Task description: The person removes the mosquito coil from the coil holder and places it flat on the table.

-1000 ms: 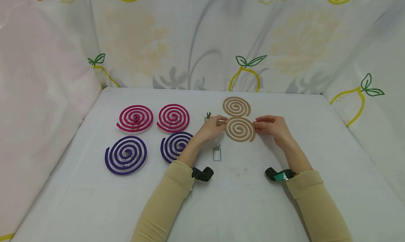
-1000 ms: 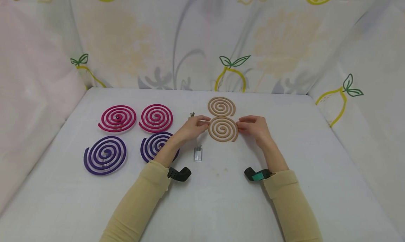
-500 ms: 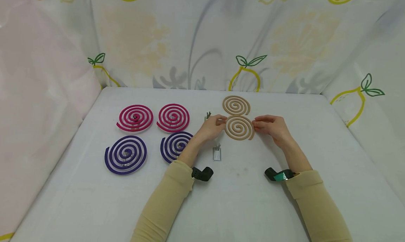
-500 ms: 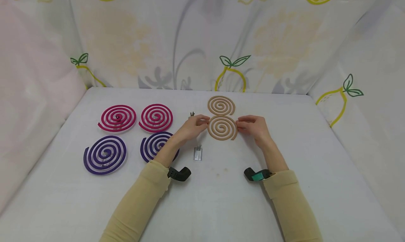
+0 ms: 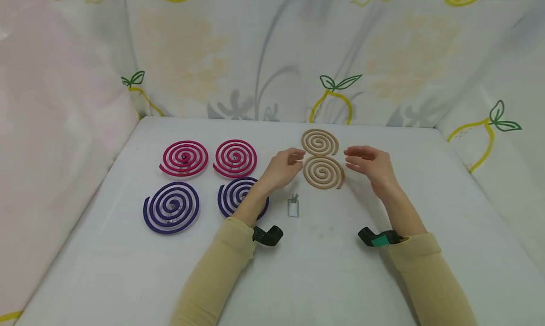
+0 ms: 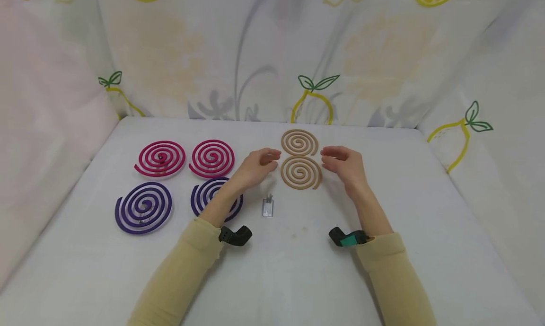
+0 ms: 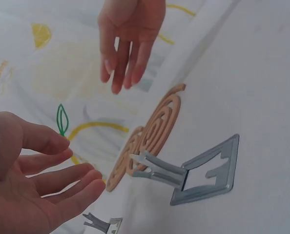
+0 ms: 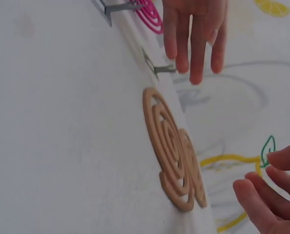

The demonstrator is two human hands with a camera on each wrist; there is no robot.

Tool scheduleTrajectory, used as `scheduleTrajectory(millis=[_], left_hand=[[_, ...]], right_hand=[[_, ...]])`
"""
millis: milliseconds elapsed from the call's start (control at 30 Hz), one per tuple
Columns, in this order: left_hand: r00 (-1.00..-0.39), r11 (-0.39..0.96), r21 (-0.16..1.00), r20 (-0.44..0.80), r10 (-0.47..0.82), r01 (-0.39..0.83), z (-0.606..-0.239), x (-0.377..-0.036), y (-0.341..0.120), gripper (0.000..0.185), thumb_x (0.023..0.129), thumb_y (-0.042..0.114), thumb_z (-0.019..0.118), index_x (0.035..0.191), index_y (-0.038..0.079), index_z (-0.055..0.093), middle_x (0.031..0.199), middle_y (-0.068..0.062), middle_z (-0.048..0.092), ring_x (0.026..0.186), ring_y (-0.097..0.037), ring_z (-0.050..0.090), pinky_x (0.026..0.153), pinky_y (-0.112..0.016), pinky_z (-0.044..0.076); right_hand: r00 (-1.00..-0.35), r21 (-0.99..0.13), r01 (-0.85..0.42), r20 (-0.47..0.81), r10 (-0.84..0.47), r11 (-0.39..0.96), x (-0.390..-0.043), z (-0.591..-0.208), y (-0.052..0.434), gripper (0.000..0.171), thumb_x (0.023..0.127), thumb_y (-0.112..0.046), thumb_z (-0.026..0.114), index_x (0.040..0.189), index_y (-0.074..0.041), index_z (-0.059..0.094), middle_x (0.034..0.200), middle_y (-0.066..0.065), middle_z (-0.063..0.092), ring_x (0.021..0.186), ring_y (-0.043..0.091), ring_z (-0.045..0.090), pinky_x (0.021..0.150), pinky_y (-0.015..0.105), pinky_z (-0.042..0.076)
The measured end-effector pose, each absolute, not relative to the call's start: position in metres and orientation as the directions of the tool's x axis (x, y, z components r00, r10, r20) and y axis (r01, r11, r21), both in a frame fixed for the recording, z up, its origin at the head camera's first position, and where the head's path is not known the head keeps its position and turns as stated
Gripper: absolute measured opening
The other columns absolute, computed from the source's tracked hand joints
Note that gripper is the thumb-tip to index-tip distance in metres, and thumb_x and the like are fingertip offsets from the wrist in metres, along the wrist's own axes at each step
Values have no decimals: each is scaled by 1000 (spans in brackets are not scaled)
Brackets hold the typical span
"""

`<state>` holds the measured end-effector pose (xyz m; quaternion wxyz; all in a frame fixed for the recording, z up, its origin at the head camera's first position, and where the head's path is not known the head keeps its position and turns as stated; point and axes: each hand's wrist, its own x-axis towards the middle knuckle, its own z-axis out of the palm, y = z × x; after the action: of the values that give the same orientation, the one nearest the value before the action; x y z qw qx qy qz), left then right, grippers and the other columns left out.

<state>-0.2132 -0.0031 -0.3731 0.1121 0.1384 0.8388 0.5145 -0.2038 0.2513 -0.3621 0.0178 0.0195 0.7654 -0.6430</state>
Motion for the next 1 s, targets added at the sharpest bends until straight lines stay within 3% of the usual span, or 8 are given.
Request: scheduleTrajectory(millis=[300, 500, 800, 1000], left_hand=[[-930, 407, 897, 14, 367, 174, -355, -191, -39, 38, 102, 16, 55, 139, 9, 56, 141, -8, 60, 131, -24, 55, 108, -42, 46], [-933, 360, 920, 20, 360, 158, -355, -176, -79, 36, 101, 13, 57, 137, 6, 58, 139, -12, 60, 131, -26, 55, 110, -44, 45], [-946, 396, 905, 18, 324, 153, -361, -153, -139, 38, 100, 12, 59, 138, 7, 57, 139, -15, 59, 131, -29, 54, 112, -46, 42], [-945, 394, 902, 46, 324, 179, -372, -151, -162, 42, 97, 7, 63, 137, 2, 56, 139, -20, 57, 135, -35, 50, 114, -46, 38]], right_hand=[[-996, -992, -52, 43, -77, 111, -183, -339, 221, 39, 93, -8, 69, 129, 3, 58, 107, -11, 69, 99, 4, 66, 86, 16, 54], [-989, -994, -97, 91, -118, 49, -174, -339, 203, 37, 92, -4, 69, 127, 5, 58, 110, -5, 69, 103, 11, 67, 87, 17, 54], [-985, -993, -74, 58, -165, 91, -162, -340, 168, 40, 92, -2, 68, 131, 3, 58, 116, -6, 67, 109, 14, 66, 90, 19, 54], [-980, -997, -63, 53, -190, 46, -158, -338, 142, 42, 91, 1, 67, 133, 1, 58, 130, 10, 63, 119, 26, 63, 94, 24, 54]])
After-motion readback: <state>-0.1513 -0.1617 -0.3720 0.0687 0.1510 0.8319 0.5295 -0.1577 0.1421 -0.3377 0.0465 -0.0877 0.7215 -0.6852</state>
